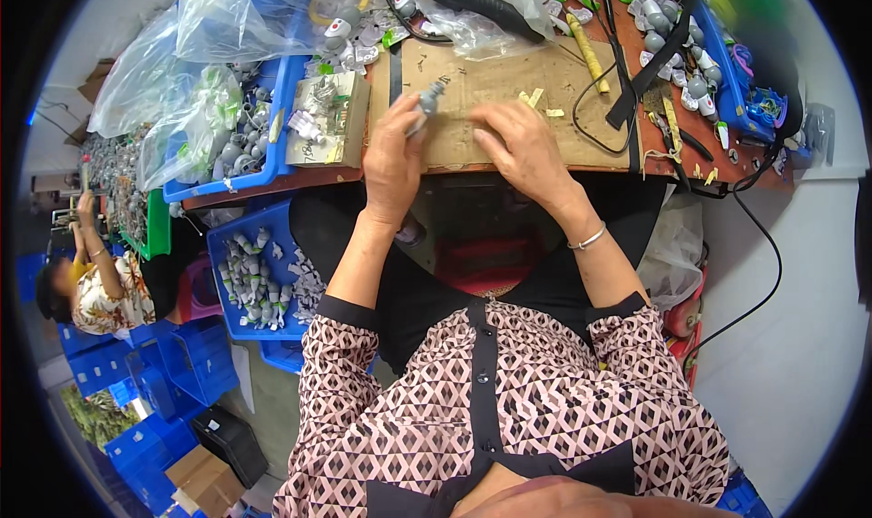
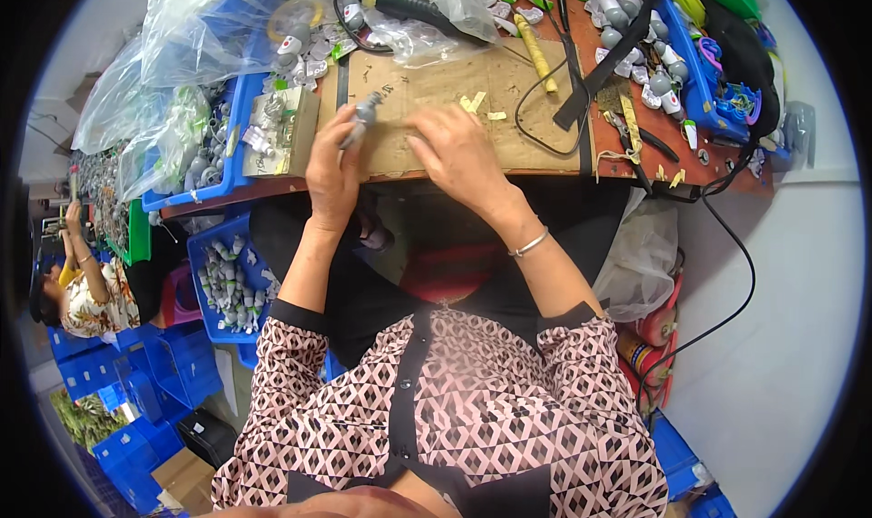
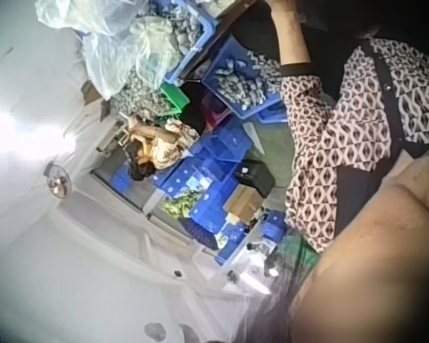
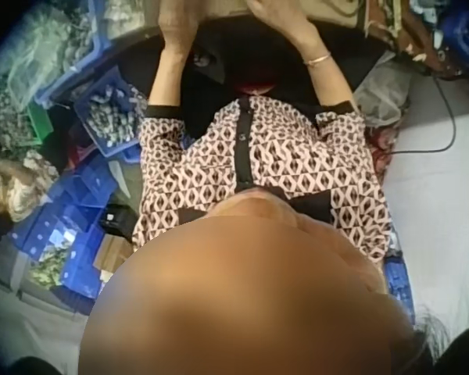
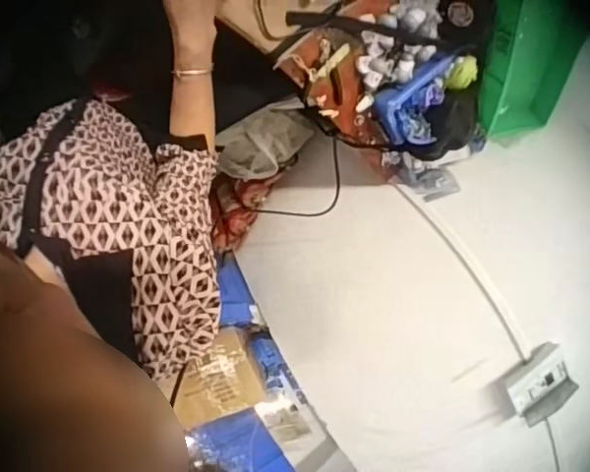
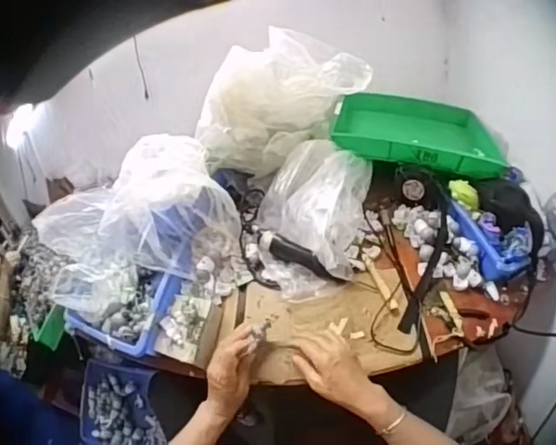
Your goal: Soldering and assembling small electronic components for toys at a factory workbench.
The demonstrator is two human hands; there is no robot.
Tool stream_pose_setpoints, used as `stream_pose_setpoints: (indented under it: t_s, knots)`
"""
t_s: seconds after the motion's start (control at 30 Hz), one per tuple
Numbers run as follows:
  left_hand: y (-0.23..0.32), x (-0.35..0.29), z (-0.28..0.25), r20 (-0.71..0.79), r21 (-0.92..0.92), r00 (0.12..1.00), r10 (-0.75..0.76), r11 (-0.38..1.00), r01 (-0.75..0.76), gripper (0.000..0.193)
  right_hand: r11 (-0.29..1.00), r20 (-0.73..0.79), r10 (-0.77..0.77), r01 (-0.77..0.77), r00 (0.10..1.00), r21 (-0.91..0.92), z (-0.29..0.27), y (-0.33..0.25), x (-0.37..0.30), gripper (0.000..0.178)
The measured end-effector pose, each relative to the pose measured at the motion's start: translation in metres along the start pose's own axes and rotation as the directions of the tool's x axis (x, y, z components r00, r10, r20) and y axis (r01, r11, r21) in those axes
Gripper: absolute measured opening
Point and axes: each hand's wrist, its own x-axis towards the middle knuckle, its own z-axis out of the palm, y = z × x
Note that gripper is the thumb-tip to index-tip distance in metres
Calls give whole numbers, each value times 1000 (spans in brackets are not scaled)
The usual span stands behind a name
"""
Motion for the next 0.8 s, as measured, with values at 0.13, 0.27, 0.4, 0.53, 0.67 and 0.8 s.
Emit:
stream_pose_setpoints:
  t_s: [0.13,0.27,0.4,0.53,0.67,0.8]
  knots:
    - [2,16,-13,-155,107,979,131,988,-115,26,994,-203,-86,71,975,-80,-3,-2,26,23]
    - [2,21,-5,-13,251,981,193,950,-184,25,958,32,168,-171,985,230,-5,1,22,20]
    - [10,23,14,180,253,968,176,942,-218,24,892,78,335,-342,939,294,-15,11,8,19]
    - [19,26,14,308,101,936,170,972,-210,28,944,9,285,-282,959,174,-29,19,-6,15]
    - [14,25,15,373,-20,890,263,961,-275,25,967,-8,227,-224,974,122,-33,22,-19,13]
    - [12,29,19,387,54,890,241,958,-283,22,974,-31,214,-210,976,90,-39,15,-24,12]
